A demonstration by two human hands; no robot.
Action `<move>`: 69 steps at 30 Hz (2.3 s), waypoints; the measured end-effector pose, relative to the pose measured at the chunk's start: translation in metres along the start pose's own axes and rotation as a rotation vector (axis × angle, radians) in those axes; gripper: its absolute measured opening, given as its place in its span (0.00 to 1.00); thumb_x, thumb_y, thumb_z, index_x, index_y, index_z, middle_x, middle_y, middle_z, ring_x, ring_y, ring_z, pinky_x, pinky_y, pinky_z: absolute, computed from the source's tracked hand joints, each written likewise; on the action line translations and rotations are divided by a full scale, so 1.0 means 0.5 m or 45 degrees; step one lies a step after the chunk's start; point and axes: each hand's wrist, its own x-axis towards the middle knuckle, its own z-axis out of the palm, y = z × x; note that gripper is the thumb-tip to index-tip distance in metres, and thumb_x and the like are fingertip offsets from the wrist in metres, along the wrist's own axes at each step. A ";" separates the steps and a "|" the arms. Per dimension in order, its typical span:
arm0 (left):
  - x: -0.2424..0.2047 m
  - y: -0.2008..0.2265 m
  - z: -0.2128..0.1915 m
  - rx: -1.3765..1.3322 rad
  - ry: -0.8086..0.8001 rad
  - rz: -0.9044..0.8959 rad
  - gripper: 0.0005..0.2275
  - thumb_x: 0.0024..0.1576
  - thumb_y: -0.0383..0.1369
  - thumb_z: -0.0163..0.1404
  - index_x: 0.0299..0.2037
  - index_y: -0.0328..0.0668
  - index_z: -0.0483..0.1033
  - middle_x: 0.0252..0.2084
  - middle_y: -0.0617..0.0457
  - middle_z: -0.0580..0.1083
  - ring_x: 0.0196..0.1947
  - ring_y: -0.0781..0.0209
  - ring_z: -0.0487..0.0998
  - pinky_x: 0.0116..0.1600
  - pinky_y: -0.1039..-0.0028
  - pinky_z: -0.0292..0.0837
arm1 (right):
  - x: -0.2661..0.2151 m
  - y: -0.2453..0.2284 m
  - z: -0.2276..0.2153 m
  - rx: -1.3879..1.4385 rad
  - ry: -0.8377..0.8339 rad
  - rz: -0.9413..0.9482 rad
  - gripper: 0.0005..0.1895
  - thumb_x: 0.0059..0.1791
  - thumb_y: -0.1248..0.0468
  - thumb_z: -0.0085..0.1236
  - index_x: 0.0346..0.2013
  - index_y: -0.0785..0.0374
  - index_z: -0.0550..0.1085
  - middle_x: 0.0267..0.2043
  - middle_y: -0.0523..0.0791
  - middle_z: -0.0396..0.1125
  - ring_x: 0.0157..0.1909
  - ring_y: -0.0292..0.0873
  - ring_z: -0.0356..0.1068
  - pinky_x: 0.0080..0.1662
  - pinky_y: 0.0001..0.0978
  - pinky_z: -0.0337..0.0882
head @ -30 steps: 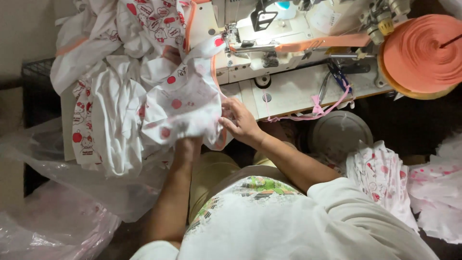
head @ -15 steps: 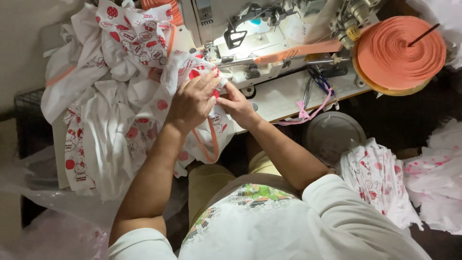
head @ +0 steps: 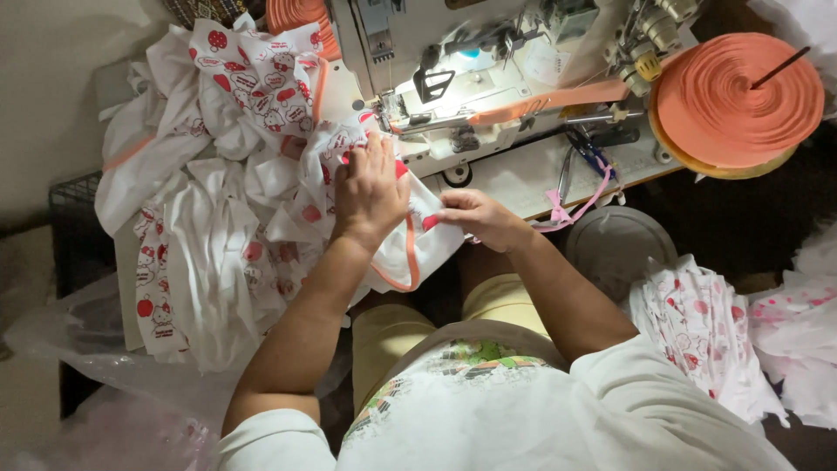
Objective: Sewing pink elastic straps onto patterned white fabric components using an industrial sewing machine.
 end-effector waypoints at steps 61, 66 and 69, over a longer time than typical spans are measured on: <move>-0.046 -0.147 -0.014 -0.134 0.399 -0.147 0.10 0.60 0.24 0.45 0.41 0.53 0.78 0.37 0.55 0.73 0.39 0.59 0.77 0.64 0.55 0.64 | 0.184 0.072 -0.004 -0.707 0.526 -0.812 0.18 0.52 0.71 0.53 0.55 0.54 0.79 0.26 0.49 0.69 0.30 0.39 0.68 0.38 0.33 0.72; 0.091 -0.244 0.090 0.067 0.670 0.002 0.07 0.52 0.25 0.57 0.32 0.53 0.75 0.29 0.61 0.68 0.28 0.62 0.75 0.62 0.56 0.62 | 0.194 0.031 0.020 -1.465 0.788 -0.945 0.09 0.53 0.61 0.55 0.47 0.51 0.78 0.30 0.50 0.74 0.33 0.58 0.74 0.34 0.48 0.74; 0.126 -0.239 0.082 -0.106 0.538 -0.094 0.06 0.56 0.26 0.54 0.39 0.51 0.78 0.36 0.55 0.73 0.32 0.52 0.79 0.55 0.45 0.64 | 0.205 0.032 0.013 -1.685 0.807 -0.919 0.11 0.52 0.56 0.55 0.49 0.41 0.77 0.26 0.44 0.74 0.29 0.51 0.76 0.33 0.46 0.75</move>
